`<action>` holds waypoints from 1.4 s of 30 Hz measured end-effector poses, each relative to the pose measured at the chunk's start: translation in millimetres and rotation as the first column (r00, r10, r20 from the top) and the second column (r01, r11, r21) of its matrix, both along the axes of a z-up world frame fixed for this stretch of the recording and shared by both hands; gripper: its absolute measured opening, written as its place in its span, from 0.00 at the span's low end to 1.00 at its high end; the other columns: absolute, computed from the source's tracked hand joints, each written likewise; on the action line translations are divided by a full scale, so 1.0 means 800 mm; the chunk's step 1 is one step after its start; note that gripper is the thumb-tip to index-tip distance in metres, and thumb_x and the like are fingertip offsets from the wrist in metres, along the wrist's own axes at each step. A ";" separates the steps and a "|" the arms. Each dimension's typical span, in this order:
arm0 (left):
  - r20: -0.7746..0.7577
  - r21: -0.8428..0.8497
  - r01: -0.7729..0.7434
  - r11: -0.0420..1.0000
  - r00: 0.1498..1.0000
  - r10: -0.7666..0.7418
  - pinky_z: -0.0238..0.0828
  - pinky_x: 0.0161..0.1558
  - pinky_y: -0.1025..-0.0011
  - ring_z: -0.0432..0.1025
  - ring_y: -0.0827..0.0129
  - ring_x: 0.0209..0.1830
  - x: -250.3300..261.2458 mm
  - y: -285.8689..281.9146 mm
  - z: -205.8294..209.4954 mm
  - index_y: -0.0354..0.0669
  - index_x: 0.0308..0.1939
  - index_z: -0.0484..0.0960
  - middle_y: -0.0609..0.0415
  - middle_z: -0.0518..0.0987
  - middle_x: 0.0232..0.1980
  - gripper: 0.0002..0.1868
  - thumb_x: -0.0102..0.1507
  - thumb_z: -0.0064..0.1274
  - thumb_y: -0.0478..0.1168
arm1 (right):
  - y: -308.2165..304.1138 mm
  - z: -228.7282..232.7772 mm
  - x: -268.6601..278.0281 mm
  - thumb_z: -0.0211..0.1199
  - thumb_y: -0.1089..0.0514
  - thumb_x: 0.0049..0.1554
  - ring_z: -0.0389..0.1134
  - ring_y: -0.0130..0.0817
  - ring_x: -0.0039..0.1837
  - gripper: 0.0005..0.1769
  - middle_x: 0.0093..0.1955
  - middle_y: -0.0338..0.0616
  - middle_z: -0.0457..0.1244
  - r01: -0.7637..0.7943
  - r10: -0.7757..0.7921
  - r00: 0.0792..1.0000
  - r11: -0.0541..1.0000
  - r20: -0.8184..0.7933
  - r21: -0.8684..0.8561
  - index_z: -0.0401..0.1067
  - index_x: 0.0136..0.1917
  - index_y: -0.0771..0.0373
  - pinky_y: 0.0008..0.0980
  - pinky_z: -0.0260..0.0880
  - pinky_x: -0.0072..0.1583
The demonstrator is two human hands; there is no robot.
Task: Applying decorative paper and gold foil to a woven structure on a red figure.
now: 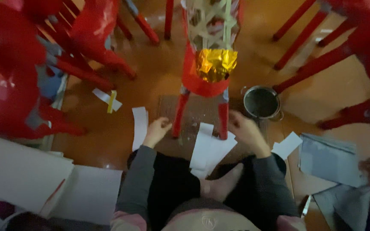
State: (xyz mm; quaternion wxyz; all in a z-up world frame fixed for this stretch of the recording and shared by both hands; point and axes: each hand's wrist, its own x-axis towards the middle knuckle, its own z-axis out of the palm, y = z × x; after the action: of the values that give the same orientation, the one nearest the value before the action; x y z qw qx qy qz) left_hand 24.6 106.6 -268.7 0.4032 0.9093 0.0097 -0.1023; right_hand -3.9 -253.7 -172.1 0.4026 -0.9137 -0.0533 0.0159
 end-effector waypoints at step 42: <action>-0.401 -0.140 -0.377 0.916 0.867 0.296 0.69 0.55 0.55 0.71 0.49 0.57 -0.112 -0.126 -0.283 0.29 0.55 0.74 0.34 0.74 0.54 0.30 0.58 0.60 0.48 | -0.109 -0.283 0.009 0.53 0.57 0.63 0.64 0.32 0.34 0.07 0.37 0.44 0.65 0.649 -0.481 0.753 0.660 -0.450 0.380 0.68 0.55 0.57 0.29 0.64 0.33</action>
State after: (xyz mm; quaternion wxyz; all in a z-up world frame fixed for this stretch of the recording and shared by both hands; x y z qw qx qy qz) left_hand -65.3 5.7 -494.7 0.5009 0.8088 0.2339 -0.2006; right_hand 3.1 -340.5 -398.4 0.6182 -0.7269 0.2987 0.0168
